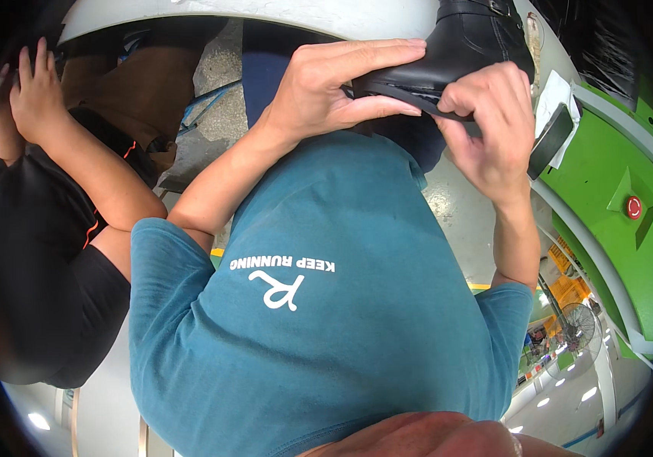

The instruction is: The person attaches soles to boots by aligning and pressing them onto the bottoms by hand, then places the assembled boots onto the upper conveyor belt.

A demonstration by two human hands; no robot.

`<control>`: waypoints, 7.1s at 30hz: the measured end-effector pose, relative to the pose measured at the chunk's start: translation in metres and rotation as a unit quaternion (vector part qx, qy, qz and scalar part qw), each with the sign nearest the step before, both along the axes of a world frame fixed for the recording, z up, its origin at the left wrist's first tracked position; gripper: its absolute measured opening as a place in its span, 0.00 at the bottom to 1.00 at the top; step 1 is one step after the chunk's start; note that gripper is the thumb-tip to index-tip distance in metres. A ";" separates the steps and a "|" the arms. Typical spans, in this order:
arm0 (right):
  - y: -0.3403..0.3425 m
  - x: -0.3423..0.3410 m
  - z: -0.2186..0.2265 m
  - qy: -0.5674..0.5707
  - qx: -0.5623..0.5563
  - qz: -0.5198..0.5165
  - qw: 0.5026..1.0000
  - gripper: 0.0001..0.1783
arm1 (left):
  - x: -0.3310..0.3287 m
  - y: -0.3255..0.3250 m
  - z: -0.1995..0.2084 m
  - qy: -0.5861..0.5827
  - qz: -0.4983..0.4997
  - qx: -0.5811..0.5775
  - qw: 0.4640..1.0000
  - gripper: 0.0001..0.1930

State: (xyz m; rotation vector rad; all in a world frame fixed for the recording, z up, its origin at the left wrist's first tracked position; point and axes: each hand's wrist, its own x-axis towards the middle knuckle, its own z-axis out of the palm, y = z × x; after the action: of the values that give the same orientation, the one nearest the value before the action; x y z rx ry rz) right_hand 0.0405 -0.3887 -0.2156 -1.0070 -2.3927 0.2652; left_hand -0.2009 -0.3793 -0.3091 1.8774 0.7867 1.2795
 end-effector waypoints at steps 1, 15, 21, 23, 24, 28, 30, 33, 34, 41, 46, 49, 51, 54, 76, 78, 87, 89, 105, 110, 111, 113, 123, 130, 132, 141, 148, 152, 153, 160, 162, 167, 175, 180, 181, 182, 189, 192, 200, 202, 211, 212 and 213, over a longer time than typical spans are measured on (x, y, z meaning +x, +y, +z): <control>0.005 -0.001 0.003 0.010 -0.031 0.002 0.999 0.23 | 0.000 0.001 0.001 -0.005 0.001 -0.011 1.000 0.35; 0.041 0.002 0.025 0.054 -0.305 -0.098 0.946 0.32 | 0.009 0.008 0.012 -0.022 0.024 -0.062 0.998 0.24; 0.021 0.018 0.004 0.095 -0.121 -0.094 0.984 0.27 | -0.004 0.027 0.034 0.052 -0.023 -0.032 0.998 0.23; 0.014 0.030 -0.001 0.049 -0.032 -0.082 0.995 0.29 | -0.001 0.028 0.040 0.071 -0.028 -0.028 0.997 0.24; 0.011 0.034 -0.002 0.053 -0.032 -0.086 0.994 0.29 | 0.004 0.028 0.041 0.075 -0.017 0.024 0.997 0.24; 0.010 0.039 -0.003 0.000 0.022 -0.074 0.997 0.28 | 0.033 0.029 0.040 0.063 0.017 0.094 0.993 0.25; 0.017 0.034 -0.004 -0.012 0.009 -0.077 0.997 0.27 | 0.041 0.033 0.039 0.078 0.015 0.117 0.990 0.28; 0.026 0.030 -0.005 0.081 0.113 -0.062 0.988 0.19 | 0.044 0.037 0.037 0.065 0.005 0.120 0.991 0.28; 0.024 0.034 -0.001 0.066 0.030 -0.032 0.997 0.17 | 0.043 0.038 0.036 0.066 0.005 0.115 0.991 0.29; 0.039 0.039 0.009 0.060 -0.099 0.004 0.993 0.14 | 0.040 0.041 0.033 0.070 0.009 0.083 0.994 0.26; 0.057 0.042 0.010 0.090 -0.191 0.004 0.977 0.17 | 0.044 0.040 0.037 0.075 0.009 0.067 0.995 0.22; 0.059 0.047 0.004 0.126 -0.251 -0.022 0.959 0.20 | 0.047 0.043 0.036 0.083 0.013 0.062 0.995 0.23; 0.059 0.052 -0.003 0.159 -0.279 -0.046 0.946 0.23 | 0.047 0.045 0.034 0.072 0.002 0.070 0.995 0.22; 0.061 0.069 -0.012 0.170 -0.254 -0.031 0.952 0.27 | 0.047 0.047 0.032 0.069 0.000 0.076 0.995 0.22; 0.018 0.061 0.133 0.130 -0.031 -0.117 0.984 0.29 | 0.064 0.066 0.191 0.180 0.024 0.447 0.876 0.48; 0.024 0.058 0.132 0.089 -0.010 -0.081 0.993 0.29 | 0.068 0.065 0.216 0.350 0.042 0.436 0.828 0.48; -0.007 0.075 0.037 0.437 -0.131 -0.218 0.863 0.40 | 0.081 0.101 0.196 0.392 0.050 0.387 0.833 0.51; -0.011 0.061 0.014 0.480 -0.072 -0.215 0.847 0.43 | 0.080 0.100 0.189 0.376 0.047 0.382 0.843 0.55; 0.011 0.019 -0.006 0.559 0.061 -0.223 0.797 0.39 | 0.068 0.107 0.245 0.454 -0.120 0.384 0.795 0.39; 0.027 0.010 0.002 0.524 0.138 -0.241 0.805 0.29 | 0.065 0.111 0.248 0.453 -0.134 0.379 0.796 0.39; 0.031 0.010 0.004 0.512 0.142 -0.252 0.809 0.30 | 0.064 0.112 0.247 0.460 -0.129 0.359 0.801 0.39; 0.036 0.009 0.006 0.513 0.144 -0.247 0.809 0.30 | 0.062 0.113 0.244 0.467 -0.123 0.339 0.807 0.39; 0.037 0.008 0.009 0.544 0.095 -0.252 0.795 0.29 | 0.062 0.117 0.235 0.408 -0.127 0.360 0.829 0.40; 0.035 0.009 0.011 0.564 0.101 -0.255 0.779 0.26 | 0.066 0.115 0.235 0.403 -0.129 0.370 0.827 0.40; 0.034 0.011 0.012 0.507 0.113 -0.246 0.819 0.24 | 0.067 0.114 0.233 0.399 -0.124 0.388 0.821 0.40; 0.031 0.020 0.021 0.427 0.142 -0.213 0.867 0.21 | 0.054 0.109 0.225 0.372 -0.114 0.376 0.841 0.39; 0.034 0.026 0.026 0.229 0.260 -0.157 0.925 0.45 | 0.035 0.120 0.171 0.222 -0.103 0.310 0.919 0.36; 0.021 0.050 0.007 0.210 0.065 -0.115 0.969 0.63 | 0.009 0.097 0.119 0.206 -0.079 0.199 0.955 0.30; 0.020 0.054 -0.001 0.215 0.047 -0.130 0.967 0.67 | 0.002 0.088 0.105 0.209 -0.045 0.210 0.954 0.30; 0.016 0.044 -0.049 0.141 0.048 -0.106 0.983 0.55 | -0.031 0.024 0.028 0.228 0.055 0.127 0.964 0.25; 0.016 0.039 -0.050 0.085 0.095 -0.090 0.988 0.48 | -0.031 0.005 0.018 0.138 0.024 0.059 0.988 0.27; 0.018 0.035 -0.040 0.080 0.080 -0.074 0.991 0.40 | -0.006 -0.002 -0.010 0.117 0.106 0.118 0.980 0.50; 0.016 0.043 -0.027 0.044 0.040 -0.054 0.997 0.35 | -0.004 0.006 -0.019 0.080 0.105 0.156 0.979 0.43; 0.011 0.045 -0.031 0.061 0.078 -0.018 0.995 0.29 | -0.007 0.003 0.008 0.135 0.093 0.155 0.974 0.46; 0.010 0.045 -0.031 0.054 0.077 -0.017 0.995 0.28 | -0.004 0.006 0.015 0.155 0.089 0.156 0.971 0.49; 0.009 0.044 -0.030 0.047 0.076 -0.015 0.996 0.26 | -0.002 0.008 0.023 0.175 0.085 0.158 0.968 0.52; 0.012 0.034 -0.011 0.027 0.035 -0.036 0.998 0.22 | 0.035 0.047 0.057 0.222 -0.050 0.126 0.966 0.41; 0.016 0.035 0.000 -0.010 0.017 -0.037 0.999 0.22 | 0.038 0.052 0.060 0.226 -0.059 0.123 0.965 0.39; 0.023 0.037 0.011 0.074 -0.215 -0.171 0.959 0.28 | 0.039 0.057 0.063 0.230 -0.072 0.112 0.964 0.36; 0.028 0.040 0.008 0.102 -0.210 -0.166 0.958 0.33 | 0.039 0.056 0.066 0.234 -0.075 0.114 0.963 0.36; 0.044 0.076 0.009 0.059 -0.174 -0.055 0.981 0.49 | 0.036 0.050 0.063 0.244 -0.073 0.107 0.961 0.36; 0.042 0.075 0.007 0.065 -0.167 -0.063 0.982 0.45 | 0.036 0.049 0.064 0.249 -0.073 0.108 0.960 0.36; 0.040 0.074 0.005 0.071 -0.159 -0.071 0.982 0.42 | 0.037 0.049 0.066 0.253 -0.074 0.110 0.958 0.36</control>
State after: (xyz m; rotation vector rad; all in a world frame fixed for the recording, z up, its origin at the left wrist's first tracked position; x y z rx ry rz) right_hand 0.1147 -0.3489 -0.2104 -1.2492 -2.1784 0.6608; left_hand -0.1641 -0.3300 -0.2435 2.4432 0.7605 0.8231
